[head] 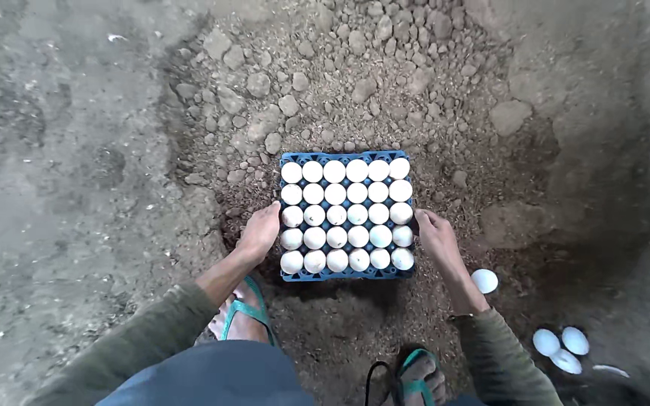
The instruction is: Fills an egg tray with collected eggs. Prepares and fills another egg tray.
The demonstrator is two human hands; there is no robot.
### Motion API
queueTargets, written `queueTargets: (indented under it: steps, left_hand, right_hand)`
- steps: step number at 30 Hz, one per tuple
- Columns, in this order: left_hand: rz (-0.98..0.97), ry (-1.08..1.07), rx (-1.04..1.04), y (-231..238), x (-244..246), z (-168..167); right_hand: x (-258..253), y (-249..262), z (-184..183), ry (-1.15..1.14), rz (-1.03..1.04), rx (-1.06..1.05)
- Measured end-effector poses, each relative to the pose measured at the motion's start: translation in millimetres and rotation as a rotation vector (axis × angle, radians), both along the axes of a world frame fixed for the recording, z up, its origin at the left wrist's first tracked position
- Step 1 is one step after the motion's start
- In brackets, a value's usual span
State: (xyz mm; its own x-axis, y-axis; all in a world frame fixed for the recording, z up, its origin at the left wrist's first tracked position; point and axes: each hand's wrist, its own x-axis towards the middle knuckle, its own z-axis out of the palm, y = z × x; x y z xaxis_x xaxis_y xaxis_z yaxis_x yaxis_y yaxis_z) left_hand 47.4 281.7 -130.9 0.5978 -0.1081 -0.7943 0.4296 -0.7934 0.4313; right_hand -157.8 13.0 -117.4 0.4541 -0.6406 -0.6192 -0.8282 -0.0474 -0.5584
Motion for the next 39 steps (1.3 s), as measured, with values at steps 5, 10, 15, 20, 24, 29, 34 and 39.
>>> queueTargets:
  steps: [5,10,15,20,24,29,34,39]
  left_hand:
    - [0.009,0.025,0.046,-16,1,14]
    - [0.011,0.039,0.07,-25,3,17]
    - [0.019,0.08,0.055,-30,-8,19]
    - [-0.078,0.138,-0.06,-52,-25,31]
    - [-0.138,0.179,-0.149,-86,-33,41]
    - [-0.187,0.229,-0.194,-117,-43,43]
    - [-0.278,0.188,-0.193,-123,-50,46]
    - [-0.375,0.131,-0.248,-118,-48,62]
  right_hand:
    - [5,1,-6,0.002,-0.126,0.058]
    - [7,0,-11,-0.031,-0.221,0.131]
    - [5,-7,-6,0.002,-0.289,0.12]
    - [-25,-31,-4,0.08,-0.383,0.015]
    - [-60,-48,-4,0.054,-0.514,-0.002]
    - [-89,-56,8,-0.094,-0.544,0.024]
    - [-88,-50,27,-0.254,-0.541,0.057]
    - [-89,-44,43,-0.148,-0.481,-0.072]
